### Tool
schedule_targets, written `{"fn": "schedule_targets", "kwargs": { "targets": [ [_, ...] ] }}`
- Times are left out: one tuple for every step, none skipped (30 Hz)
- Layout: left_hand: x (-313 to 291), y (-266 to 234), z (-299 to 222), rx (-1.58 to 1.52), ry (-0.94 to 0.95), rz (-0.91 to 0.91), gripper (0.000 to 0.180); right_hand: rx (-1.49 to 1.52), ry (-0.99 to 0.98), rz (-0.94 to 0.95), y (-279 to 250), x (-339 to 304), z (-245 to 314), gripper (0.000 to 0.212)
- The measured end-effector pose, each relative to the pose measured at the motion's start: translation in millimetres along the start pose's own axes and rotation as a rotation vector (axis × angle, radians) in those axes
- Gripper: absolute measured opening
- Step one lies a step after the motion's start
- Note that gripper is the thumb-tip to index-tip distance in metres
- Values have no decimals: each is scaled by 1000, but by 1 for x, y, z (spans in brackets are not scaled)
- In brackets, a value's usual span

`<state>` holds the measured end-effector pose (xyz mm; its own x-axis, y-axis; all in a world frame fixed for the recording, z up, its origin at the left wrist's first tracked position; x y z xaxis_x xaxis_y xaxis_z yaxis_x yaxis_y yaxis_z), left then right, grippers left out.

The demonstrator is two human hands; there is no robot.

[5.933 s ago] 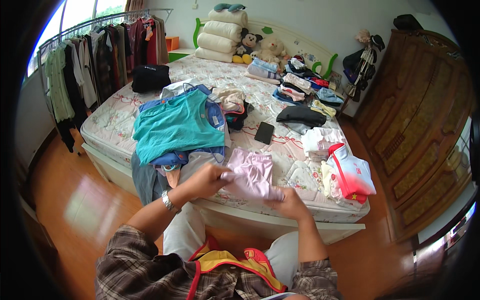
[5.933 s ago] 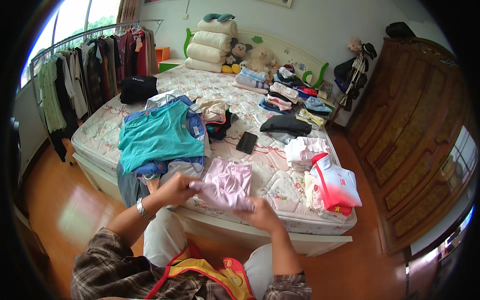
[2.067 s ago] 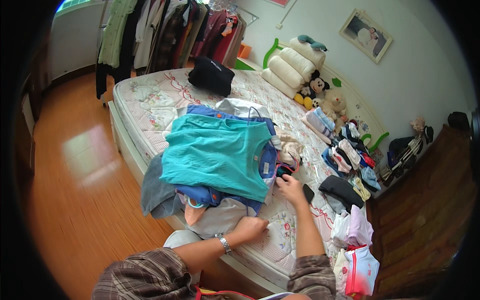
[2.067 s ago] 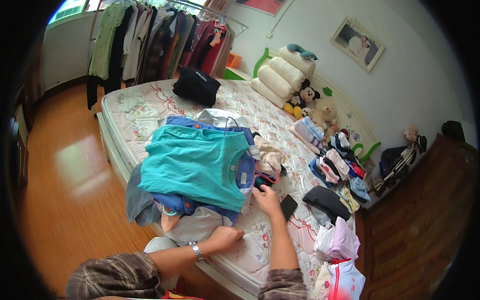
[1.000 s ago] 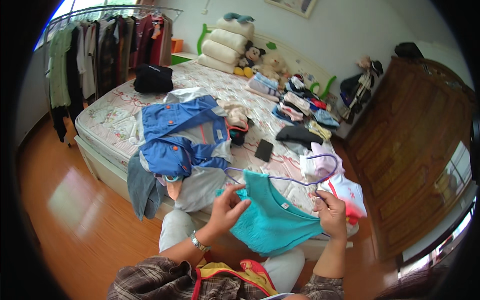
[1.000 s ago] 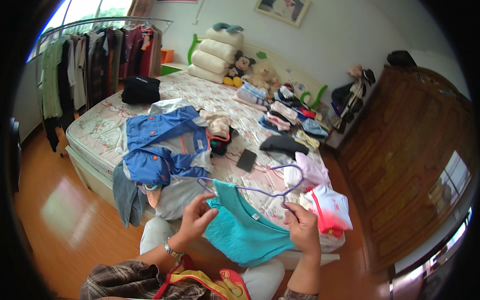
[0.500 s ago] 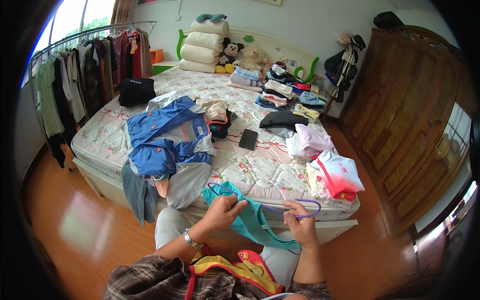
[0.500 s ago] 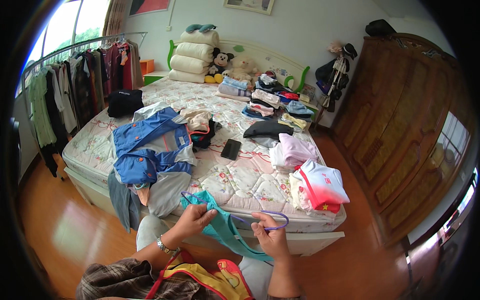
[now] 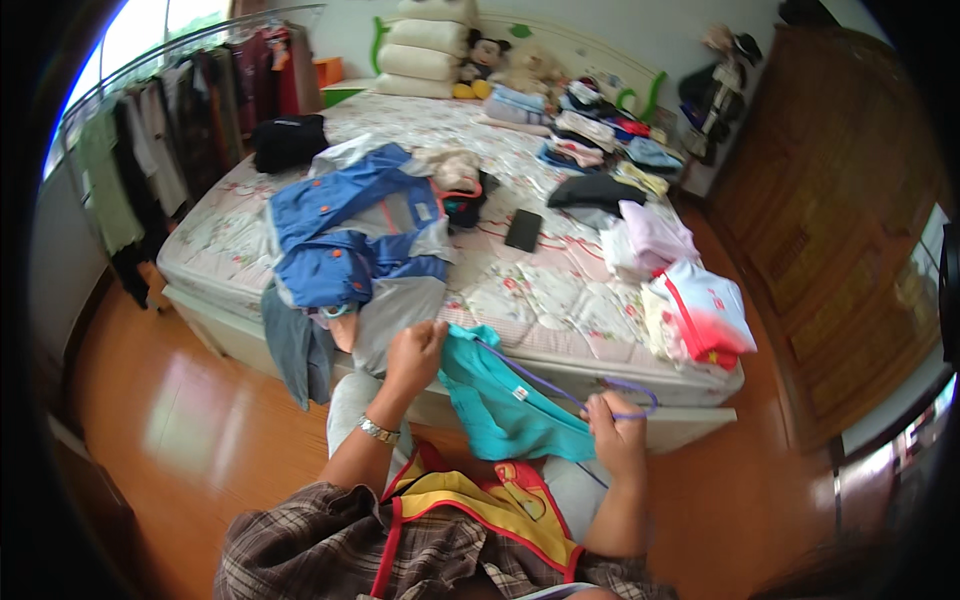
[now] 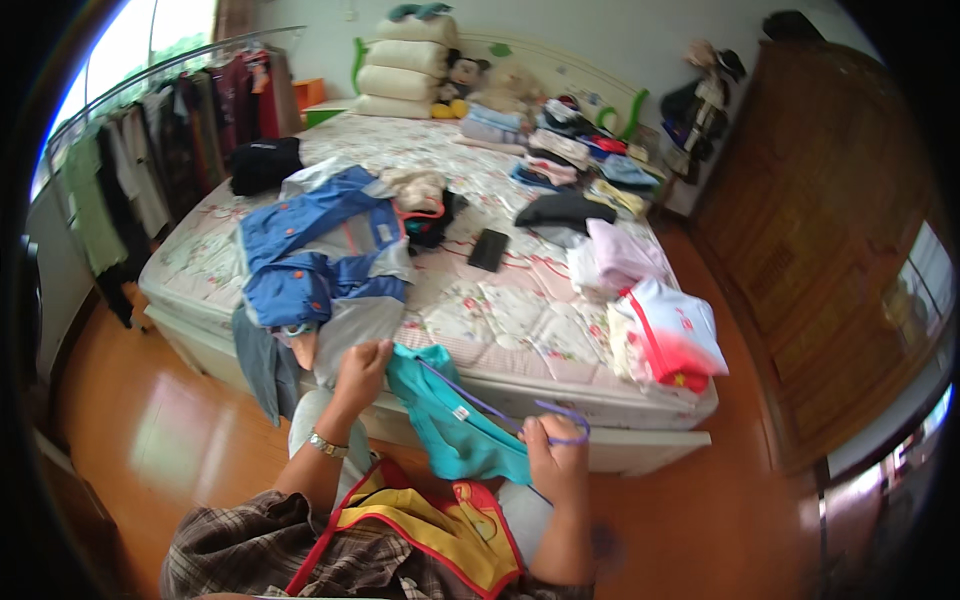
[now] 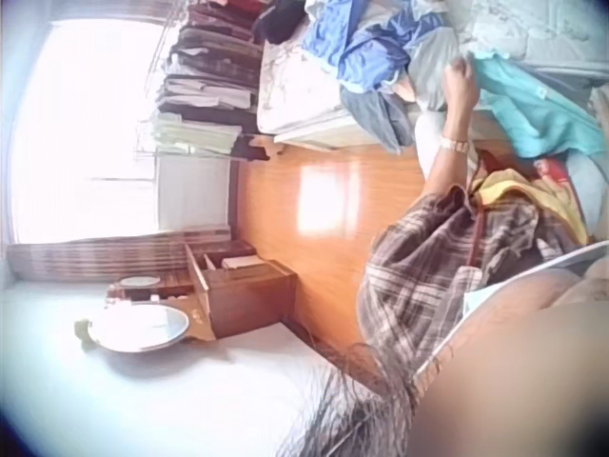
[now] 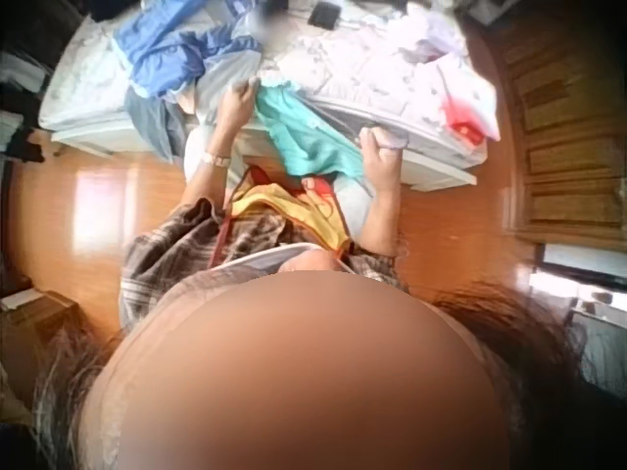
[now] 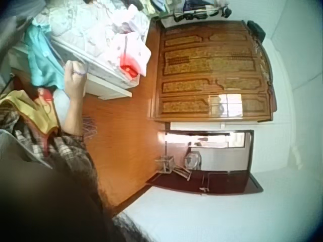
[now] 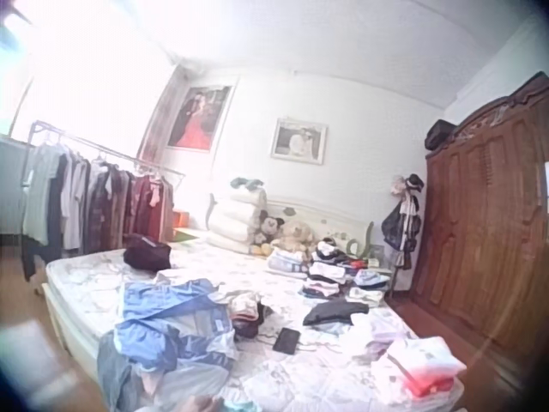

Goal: The person sits on the floor in front of a bed and folds various pieces of clothing, including a pink shirt, a teal top, and a blue jacket. They smooth out the fabric and fold each item into a neat stack on the bed.

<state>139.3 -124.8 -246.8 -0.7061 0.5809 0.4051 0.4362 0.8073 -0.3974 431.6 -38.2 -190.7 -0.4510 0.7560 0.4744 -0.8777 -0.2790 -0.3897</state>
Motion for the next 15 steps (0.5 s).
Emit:
{"fn": "schedule_targets", "kwargs": {
  "targets": [
    [1,1,1,-13,-52,27,41,-32,-69,16,0,-1,-1,26],
    [3,3,2,21,-18,16,40,-48,-89,19,-3,-4,-2,25],
    [4,8,-6,-41,-3,20,39,-70,-54,-8,-9,-8,0,25],
    [4,7,-5,-8,-21,28,37,-62,-54,-23,-9,-12,-2,25],
    [4,5,-4,-26,-18,23,37,-32,-7,-11,-8,-14,1,25],
    [4,7,-8,-42,-10,12,37,-22,28,-24,-11,-17,-2,26],
    [4,9,-9,-48,5,14,36,5,20,-22,-11,-19,-1,27],
    [4,8,-10,-29,14,13,36,30,14,-22,-11,-19,1,27],
    [5,9,-12,-13,26,21,36,52,13,-31,-12,-19,5,27],
    [4,9,-14,29,93,23,35,135,66,-46,-10,-19,12,28],
    [3,9,-15,69,160,27,34,126,98,-36,-12,-18,11,28],
    [1,9,-18,112,228,35,32,118,133,-29,-15,-18,10,27],
    [-1,9,-19,148,282,38,31,109,168,-23,-17,-17,8,26],
    [-3,10,-19,182,336,43,30,83,126,-28,-16,-17,9,26],
    [-6,13,-20,219,392,51,29,59,86,-35,-12,-17,10,25]
  ]
}}
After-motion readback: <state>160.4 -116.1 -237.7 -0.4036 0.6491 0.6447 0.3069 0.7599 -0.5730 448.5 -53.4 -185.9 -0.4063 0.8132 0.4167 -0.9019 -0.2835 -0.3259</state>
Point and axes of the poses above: each hand's wrist, its own x-axis towards the middle knuckle, its own y-axis out of the palm, z = x × y, the point moved 4 cm from there along x, towards the middle knuckle, and after that the axes turned 5 degrees about -z, right-handed, at the moved point
